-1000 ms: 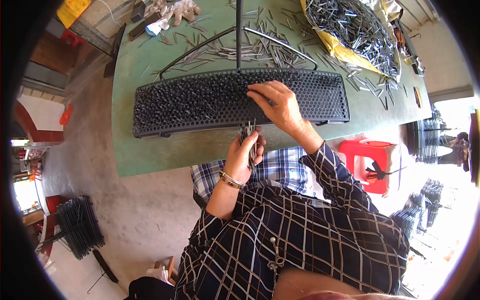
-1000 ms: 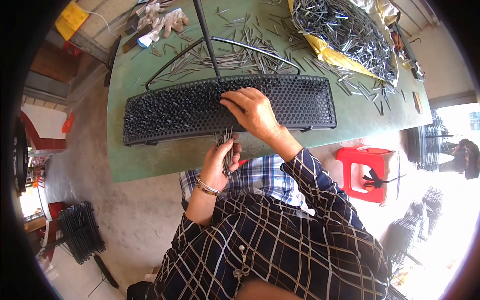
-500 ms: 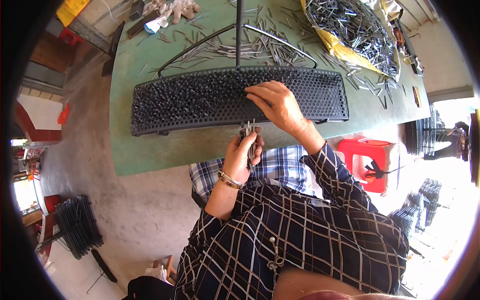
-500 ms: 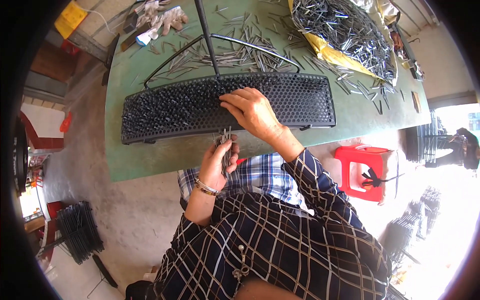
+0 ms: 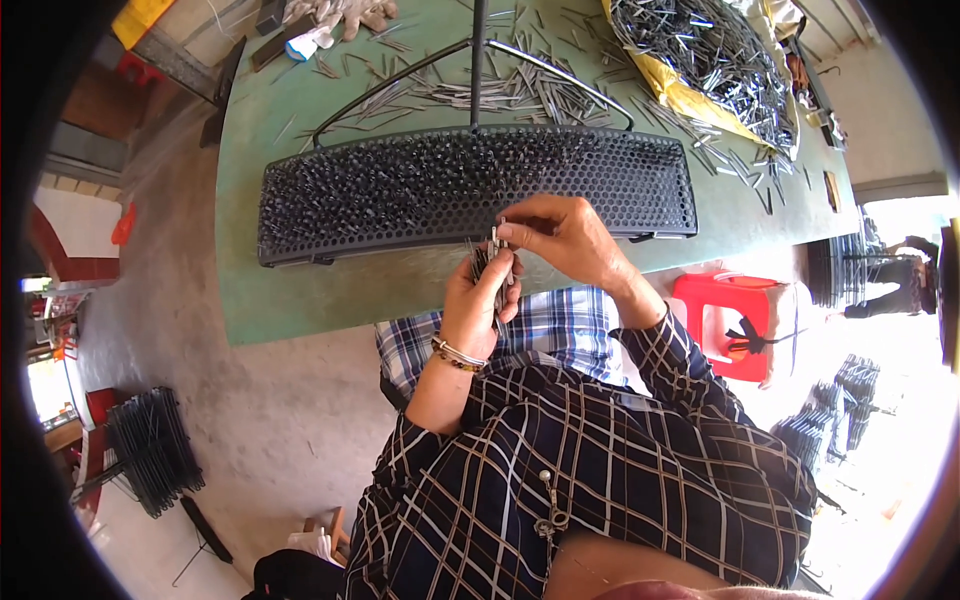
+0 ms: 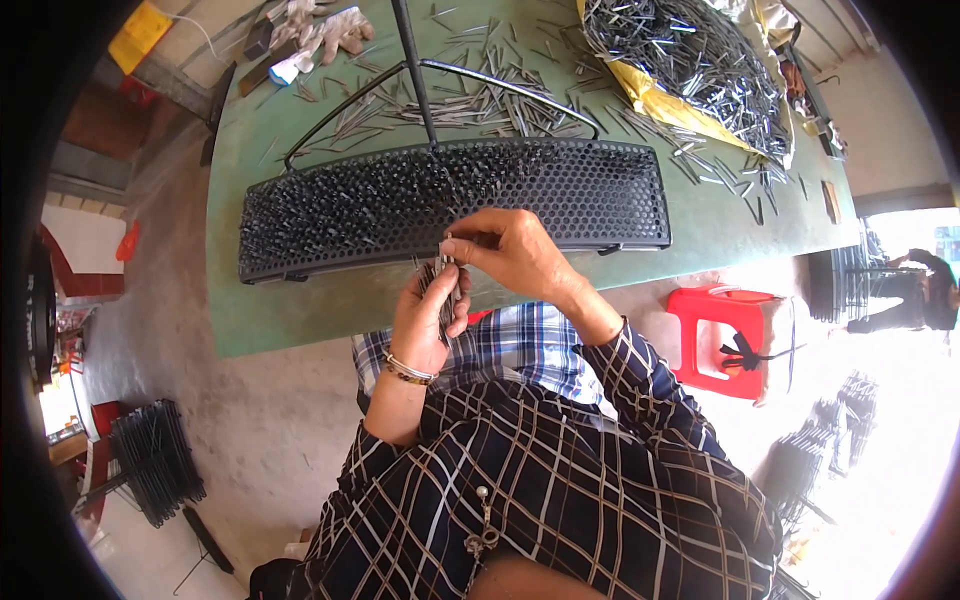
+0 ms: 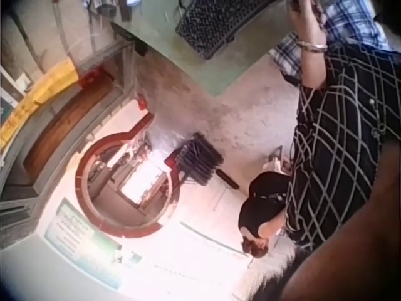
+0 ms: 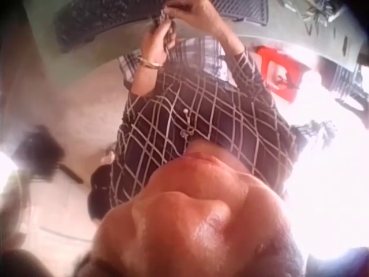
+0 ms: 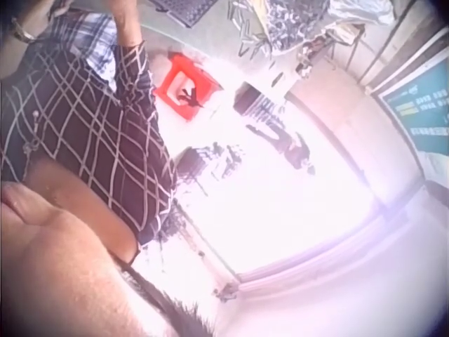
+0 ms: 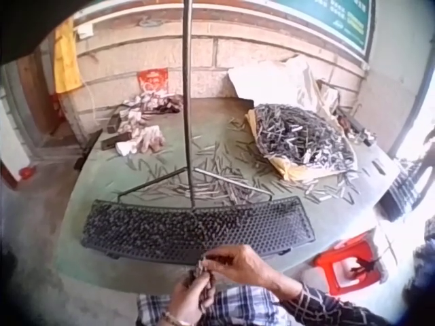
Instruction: Manually inserting small metal pins into the holes of a perforated mesh sheet on a workbench.
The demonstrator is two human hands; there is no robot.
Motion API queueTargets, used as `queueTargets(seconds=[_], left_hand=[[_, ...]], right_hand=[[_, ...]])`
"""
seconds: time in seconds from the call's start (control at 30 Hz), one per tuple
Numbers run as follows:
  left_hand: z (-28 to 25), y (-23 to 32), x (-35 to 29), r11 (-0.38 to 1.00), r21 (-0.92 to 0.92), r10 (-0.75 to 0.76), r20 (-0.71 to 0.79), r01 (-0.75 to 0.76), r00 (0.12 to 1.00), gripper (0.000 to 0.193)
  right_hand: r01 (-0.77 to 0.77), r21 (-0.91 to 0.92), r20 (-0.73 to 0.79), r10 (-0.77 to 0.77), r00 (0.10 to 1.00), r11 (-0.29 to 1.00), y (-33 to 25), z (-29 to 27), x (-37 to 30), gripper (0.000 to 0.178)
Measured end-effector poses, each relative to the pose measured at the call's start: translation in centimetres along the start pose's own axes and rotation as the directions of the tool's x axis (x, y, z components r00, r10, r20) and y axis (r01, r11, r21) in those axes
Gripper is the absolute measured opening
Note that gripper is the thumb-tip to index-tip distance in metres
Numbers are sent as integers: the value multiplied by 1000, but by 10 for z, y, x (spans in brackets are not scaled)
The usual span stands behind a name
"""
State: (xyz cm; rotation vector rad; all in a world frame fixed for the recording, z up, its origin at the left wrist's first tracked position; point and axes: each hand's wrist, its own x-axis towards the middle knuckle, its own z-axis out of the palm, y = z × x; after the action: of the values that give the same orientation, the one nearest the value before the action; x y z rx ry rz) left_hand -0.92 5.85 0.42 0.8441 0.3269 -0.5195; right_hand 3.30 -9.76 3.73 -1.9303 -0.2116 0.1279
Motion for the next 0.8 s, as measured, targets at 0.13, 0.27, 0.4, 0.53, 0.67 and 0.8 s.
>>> queueTargets(seconds=[0.13, 0.27, 0.4, 0.53, 0.67, 0.8], left_hand=[[-1, -5, 5, 999, 26, -31, 53, 30, 998, 27], [8, 0, 9, 997, -1, -81, 143, 82, 986, 31], [5, -9, 18, 994, 4, -106, 90, 106, 990, 28], [-1, -12, 17, 994, 24, -106, 40, 105, 994, 25], [-2, -14, 12, 994, 80, -78, 68, 73, 995, 23], [-6, -10, 5, 992, 102, -83, 48, 78, 995, 23]], right_hand=[[-95, 233, -50, 109, 993, 968, 5, -7, 2, 22], [20, 104, -319, 15, 948, 994, 7, -10, 14, 19], [85, -50, -386, -98, 917, 995, 13, 2, 23, 17], [163, -224, -359, -237, 903, 961, 22, 7, 23, 16], [365, -527, -223, -540, 812, 768, 23, 5, 25, 17], [352, -587, -196, -550, 812, 729, 21, 5, 23, 14]])
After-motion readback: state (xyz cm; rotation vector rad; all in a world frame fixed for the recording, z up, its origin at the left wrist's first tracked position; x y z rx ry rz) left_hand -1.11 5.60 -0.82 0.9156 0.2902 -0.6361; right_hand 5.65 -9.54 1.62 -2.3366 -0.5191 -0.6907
